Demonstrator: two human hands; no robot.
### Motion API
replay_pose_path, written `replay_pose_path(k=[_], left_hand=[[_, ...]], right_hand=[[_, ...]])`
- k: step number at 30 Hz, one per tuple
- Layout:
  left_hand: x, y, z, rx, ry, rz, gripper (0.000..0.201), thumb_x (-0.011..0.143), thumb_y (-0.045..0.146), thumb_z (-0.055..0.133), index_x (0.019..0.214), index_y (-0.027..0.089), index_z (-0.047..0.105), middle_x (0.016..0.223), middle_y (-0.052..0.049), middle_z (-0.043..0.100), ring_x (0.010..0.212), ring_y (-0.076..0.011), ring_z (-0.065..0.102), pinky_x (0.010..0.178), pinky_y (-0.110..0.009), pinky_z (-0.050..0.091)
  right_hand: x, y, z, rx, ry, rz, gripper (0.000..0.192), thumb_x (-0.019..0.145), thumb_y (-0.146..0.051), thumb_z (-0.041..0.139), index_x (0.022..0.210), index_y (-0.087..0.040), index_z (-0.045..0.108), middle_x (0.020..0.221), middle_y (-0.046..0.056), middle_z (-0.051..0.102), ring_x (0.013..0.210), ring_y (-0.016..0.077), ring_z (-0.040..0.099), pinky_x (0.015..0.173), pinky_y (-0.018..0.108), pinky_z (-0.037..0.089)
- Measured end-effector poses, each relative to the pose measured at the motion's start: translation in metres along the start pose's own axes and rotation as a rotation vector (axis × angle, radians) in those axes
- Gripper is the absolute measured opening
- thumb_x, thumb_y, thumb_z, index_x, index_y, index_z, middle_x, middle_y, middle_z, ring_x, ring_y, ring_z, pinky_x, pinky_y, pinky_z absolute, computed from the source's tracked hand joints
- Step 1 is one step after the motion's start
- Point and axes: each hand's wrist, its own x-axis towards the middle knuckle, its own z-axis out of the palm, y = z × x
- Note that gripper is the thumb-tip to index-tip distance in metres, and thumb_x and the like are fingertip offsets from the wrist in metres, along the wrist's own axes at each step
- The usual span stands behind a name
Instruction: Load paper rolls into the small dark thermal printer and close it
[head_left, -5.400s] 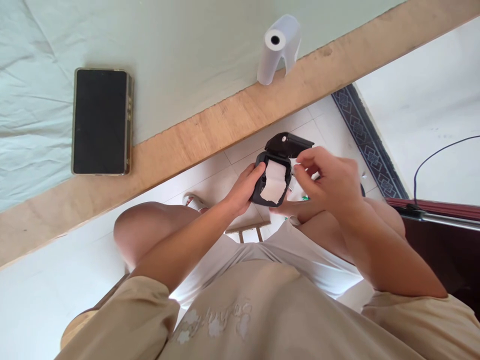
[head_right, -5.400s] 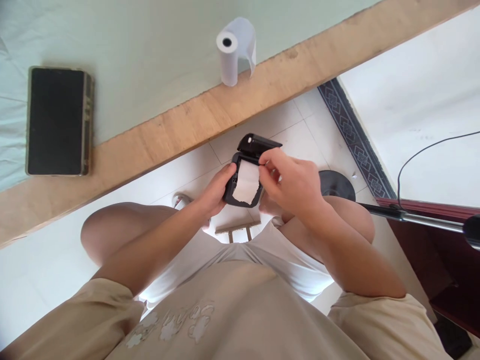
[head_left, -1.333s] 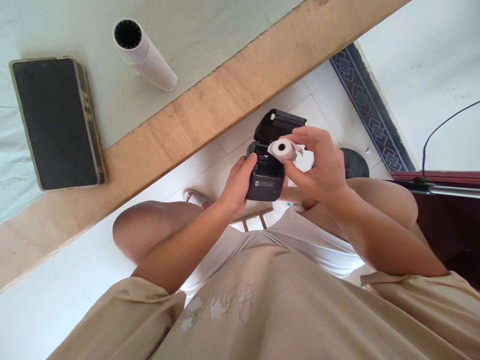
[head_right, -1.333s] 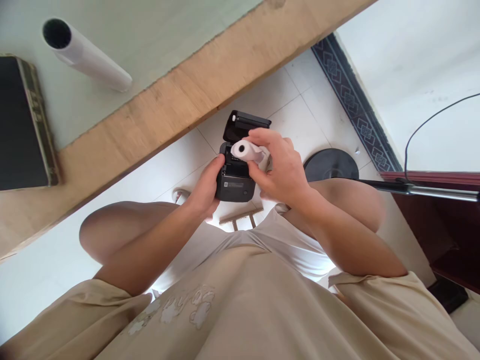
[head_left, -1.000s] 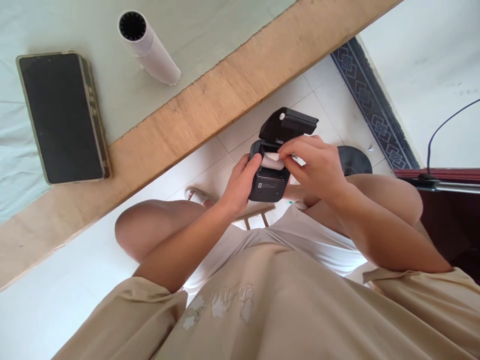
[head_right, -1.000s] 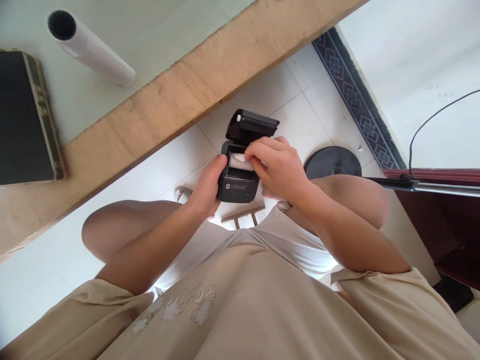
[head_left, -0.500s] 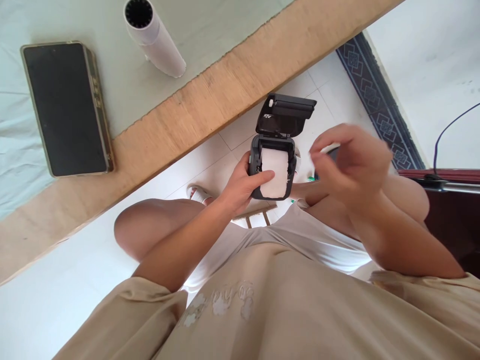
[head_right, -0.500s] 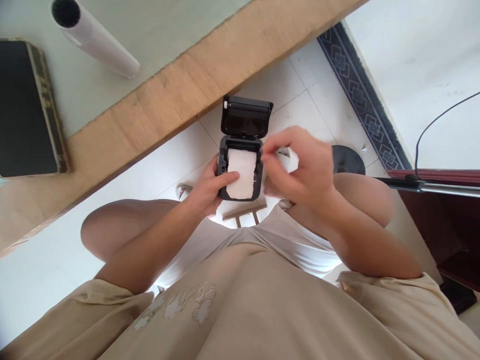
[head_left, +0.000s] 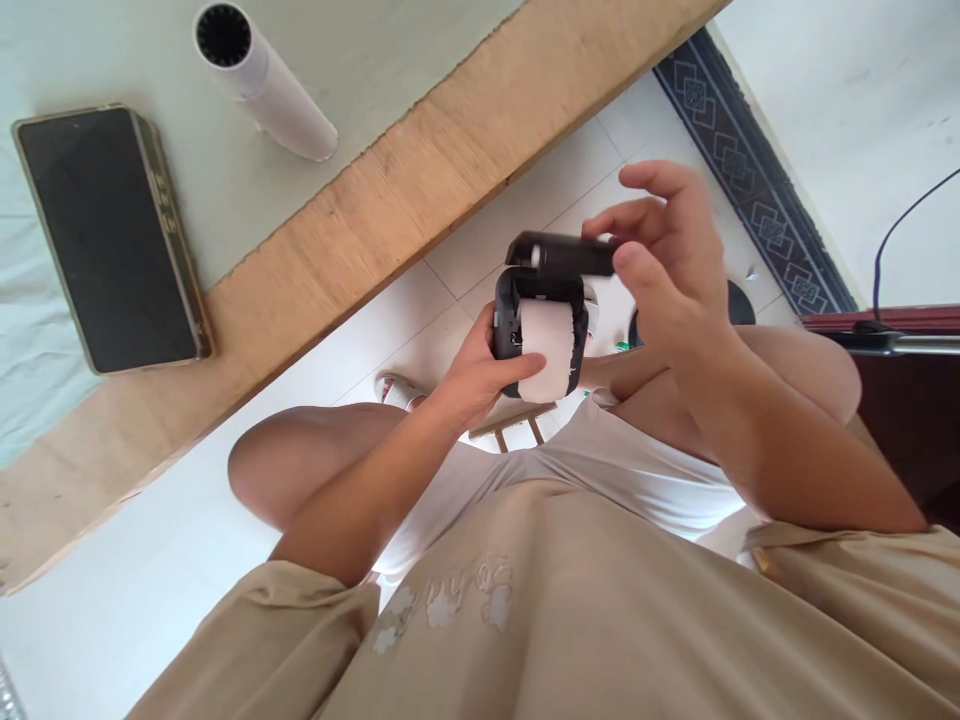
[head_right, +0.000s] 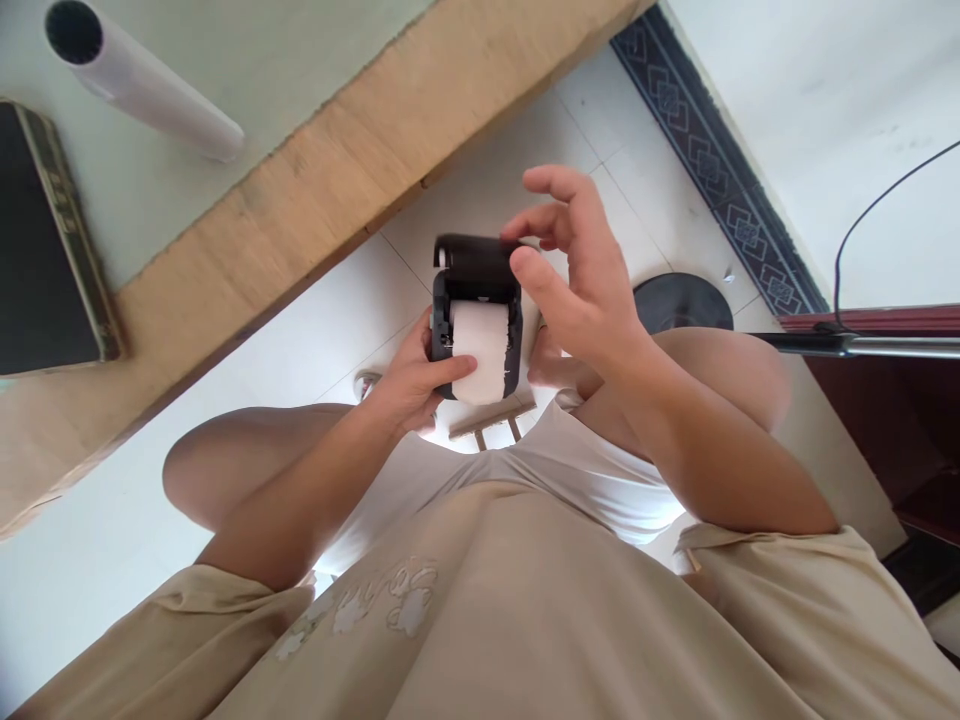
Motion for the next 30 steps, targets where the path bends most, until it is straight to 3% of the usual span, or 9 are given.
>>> replay_pose_path(k=[3,5,8,11,18,23,28,30], left_hand=[[0.001,-0.001,-0.001,-0.010,-0.014,0.012,0.086,0.055,0.035,0.106,0.128,0.025,0.061,0.125,-0.005,0.076,0.129,-0.0361,0.072,0.107,-0.049,0.060],[0.000,0.001,-0.001,-0.033,-0.028,0.034,0.088,0.055,0.036,0.108,0.131,0.026,0.063,0.124,-0.005,0.077,0.127,-0.0343,0.074,0.104,-0.046,0.062],[-0.004,0.004,0.000,-0.089,-0.026,0.078,0.081,0.064,0.049,0.107,0.130,0.025,0.067,0.124,-0.006,0.079,0.119,-0.0320,0.077,0.097,-0.042,0.064],[-0.006,0.004,0.000,-0.137,-0.017,0.096,0.068,0.076,0.060,0.101,0.124,0.025,0.069,0.123,-0.007,0.081,0.114,-0.0316,0.079,0.092,-0.040,0.065],[-0.001,0.006,-0.004,-0.150,0.052,0.114,0.067,0.075,0.065,0.099,0.122,0.024,0.075,0.117,-0.008,0.083,0.115,-0.0332,0.080,0.092,-0.041,0.066],[0.003,0.007,0.003,-0.234,0.185,0.021,0.048,0.095,0.067,0.079,0.112,0.022,0.077,0.109,-0.006,0.083,0.113,-0.0285,0.079,0.096,-0.039,0.065],[0.007,0.002,0.003,-0.136,0.276,0.026,0.042,0.103,0.062,0.073,0.100,0.020,0.075,0.096,-0.003,0.079,0.098,-0.0219,0.076,0.087,-0.033,0.062],[0.007,0.000,0.002,-0.102,0.292,0.030,0.042,0.105,0.061,0.071,0.098,0.020,0.074,0.091,-0.003,0.077,0.094,-0.0202,0.074,0.087,-0.031,0.061]], right_hand=[[-0.002,0.002,-0.002,0.023,0.015,-0.080,0.053,0.106,-0.067,0.060,0.141,-0.027,0.058,0.129,0.008,0.078,0.126,0.0243,0.076,0.109,0.045,0.060],[-0.005,0.002,-0.002,-0.052,-0.106,-0.019,0.053,0.104,-0.064,0.062,0.143,-0.029,0.060,0.142,0.008,0.074,0.133,0.0258,0.074,0.112,0.046,0.060],[-0.009,0.001,0.004,-0.072,-0.314,0.102,0.063,0.097,-0.057,0.068,0.152,-0.027,0.056,0.147,0.012,0.071,0.118,0.0257,0.077,0.100,0.044,0.066],[-0.011,-0.002,0.012,-0.034,-0.398,0.170,0.070,0.094,-0.050,0.071,0.156,-0.025,0.052,0.138,0.012,0.073,0.102,0.0220,0.075,0.084,0.037,0.067],[-0.006,0.003,0.024,-0.131,-0.382,0.093,0.073,0.092,-0.054,0.073,0.156,-0.023,0.055,0.145,0.015,0.071,0.116,0.0274,0.072,0.097,0.044,0.067],[-0.002,0.003,0.017,-0.276,-0.294,-0.094,0.060,0.095,-0.047,0.068,0.147,-0.018,0.066,0.145,0.018,0.070,0.131,0.0299,0.068,0.110,0.046,0.062],[-0.007,0.000,0.006,-0.386,-0.453,-0.152,0.072,0.090,-0.045,0.075,0.156,-0.019,0.062,0.153,0.017,0.067,0.127,0.0316,0.072,0.098,0.044,0.064],[-0.009,-0.002,0.004,-0.493,-0.463,-0.141,0.067,0.092,-0.045,0.073,0.155,-0.023,0.064,0.154,0.015,0.069,0.122,0.0313,0.075,0.088,0.041,0.062]])
